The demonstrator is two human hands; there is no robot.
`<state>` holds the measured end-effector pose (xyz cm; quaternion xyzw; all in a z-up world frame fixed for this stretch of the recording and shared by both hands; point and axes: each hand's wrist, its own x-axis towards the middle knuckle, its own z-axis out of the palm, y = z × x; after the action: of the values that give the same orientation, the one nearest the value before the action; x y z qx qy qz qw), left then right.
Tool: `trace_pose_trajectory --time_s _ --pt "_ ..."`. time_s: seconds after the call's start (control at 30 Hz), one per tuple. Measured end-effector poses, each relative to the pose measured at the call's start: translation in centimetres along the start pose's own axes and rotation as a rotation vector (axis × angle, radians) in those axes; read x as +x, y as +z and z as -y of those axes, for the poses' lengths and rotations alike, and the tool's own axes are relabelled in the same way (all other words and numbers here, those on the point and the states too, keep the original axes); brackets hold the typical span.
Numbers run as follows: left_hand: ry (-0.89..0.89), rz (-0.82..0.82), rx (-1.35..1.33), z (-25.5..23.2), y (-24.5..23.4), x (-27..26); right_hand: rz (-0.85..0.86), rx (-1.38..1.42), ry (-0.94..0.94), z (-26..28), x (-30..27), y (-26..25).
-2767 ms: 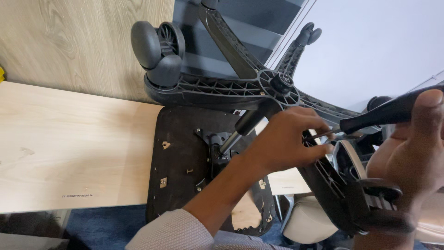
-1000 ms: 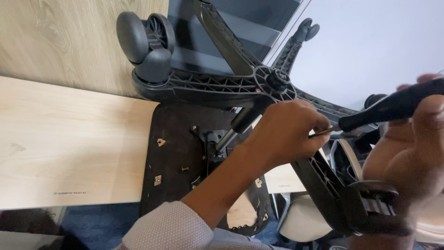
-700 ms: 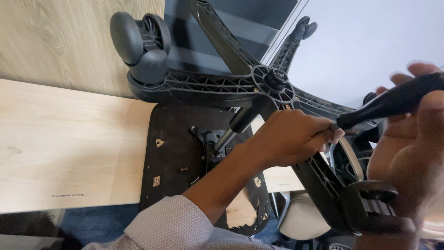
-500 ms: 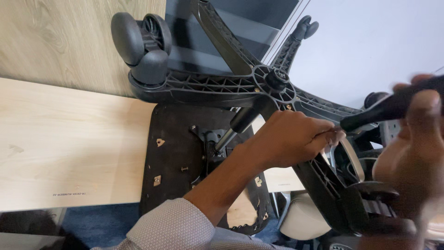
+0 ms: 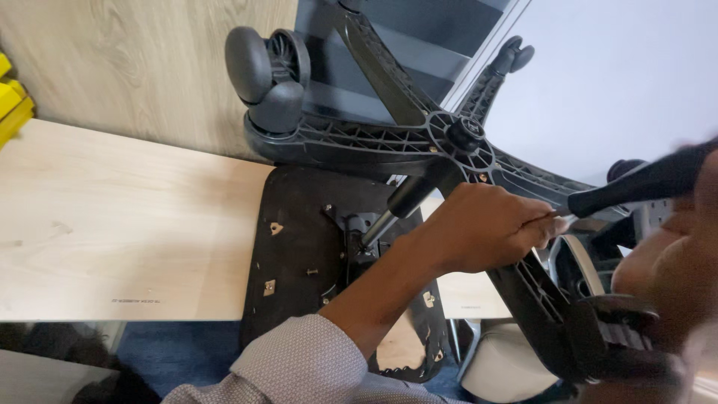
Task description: The person assembles an office chair base, using a screwdriver to drive screws that fasten the caster wheels into the five-star base. They work screw by screw around the base, repositioning the screwdriver between fasteners, and continue tightening screws on the underside of the seat mechanism at the end.
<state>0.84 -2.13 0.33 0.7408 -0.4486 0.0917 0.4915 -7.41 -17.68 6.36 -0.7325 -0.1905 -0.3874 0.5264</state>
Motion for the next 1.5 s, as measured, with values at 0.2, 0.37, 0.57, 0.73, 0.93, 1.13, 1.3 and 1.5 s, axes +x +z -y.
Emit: trace_pose_trajectory --time_s 0.2,0.37,0.57,0.73,0.93,1.13,1.3,1.5 --pt "0.004 0.043 0.006 0.1 -0.2 0.4 0.004 -0.082 -0.008 0.5 0.2 0.2" --pt "0.005 0.047 -0.025 0.3 -0.1 0.5 0.002 -0.126 -0.017 0.8 -0.1 -0.1" --pt "0.038 0.015 0.011 0.1 -0.3 0.4 -0.015 -0.137 -0.009 0.5 0.0 0.0" --pt "-0.011 0.032 -0.019 0.1 -0.2 0.5 -0.004 -0.079 -0.026 0.3 0.5 -0.1" --pt "0.016 -0.009 0.002 0.1 0.3 0.5 0.002 -0.13 -0.017 0.3 0.0 -0.2" --pt "0.006 -0.059 0.005 -0.3 0.5 0.2 -0.001 -0.085 -0.017 0.3 -0.3 -0.4" --pt "0.015 -0.008 0.006 -0.5 0.3 0.4 -0.036 -0.113 -0.015 0.3 -0.1 -0.4" --pt "0.0 0.052 -0.039 -0.1 -0.7 0.5 -0.067 -0.138 -0.013 -0.3 0.8 0.2"
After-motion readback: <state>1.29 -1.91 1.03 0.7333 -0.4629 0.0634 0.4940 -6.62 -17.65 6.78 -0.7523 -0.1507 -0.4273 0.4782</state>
